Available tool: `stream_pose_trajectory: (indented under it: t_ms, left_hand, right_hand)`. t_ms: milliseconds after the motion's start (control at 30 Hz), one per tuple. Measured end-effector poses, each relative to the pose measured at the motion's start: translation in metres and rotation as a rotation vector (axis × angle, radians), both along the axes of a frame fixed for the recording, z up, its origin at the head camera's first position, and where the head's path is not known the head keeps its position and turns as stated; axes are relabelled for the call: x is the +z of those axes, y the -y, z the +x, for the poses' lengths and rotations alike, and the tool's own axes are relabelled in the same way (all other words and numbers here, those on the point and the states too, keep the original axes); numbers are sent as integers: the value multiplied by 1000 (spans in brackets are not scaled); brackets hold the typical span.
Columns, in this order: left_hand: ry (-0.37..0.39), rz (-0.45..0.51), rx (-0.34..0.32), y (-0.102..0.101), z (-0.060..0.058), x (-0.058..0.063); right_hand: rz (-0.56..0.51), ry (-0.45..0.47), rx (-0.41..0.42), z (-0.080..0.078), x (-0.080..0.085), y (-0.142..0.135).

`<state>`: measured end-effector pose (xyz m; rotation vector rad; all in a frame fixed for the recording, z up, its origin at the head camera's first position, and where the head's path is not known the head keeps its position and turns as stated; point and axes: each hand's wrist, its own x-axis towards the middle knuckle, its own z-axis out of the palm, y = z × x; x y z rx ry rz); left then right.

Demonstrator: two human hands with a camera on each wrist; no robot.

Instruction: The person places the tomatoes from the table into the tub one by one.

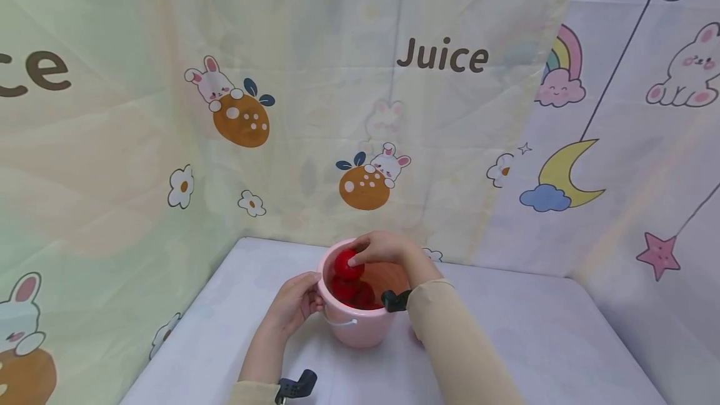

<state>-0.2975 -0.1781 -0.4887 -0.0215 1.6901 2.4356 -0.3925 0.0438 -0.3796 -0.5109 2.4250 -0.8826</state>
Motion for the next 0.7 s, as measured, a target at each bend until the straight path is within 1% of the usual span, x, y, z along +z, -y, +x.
stream_pose_trajectory:
  t_ms: [167,500,600,700]
  left_hand:
    - [3,-4,2,-1,0,0]
    - [-2,-18,-4,0,0,1]
    - [-6,-16,-4,0,0,1]
    - [-8,-15,0,0,0,0]
  right_hand:
    - [1,-25,-14,3,3,-3]
    - [-12,-55,2,3,2,-7]
    - [-25,-67,32,4,6,-10]
    - [-74,-68,44,7,15,-18]
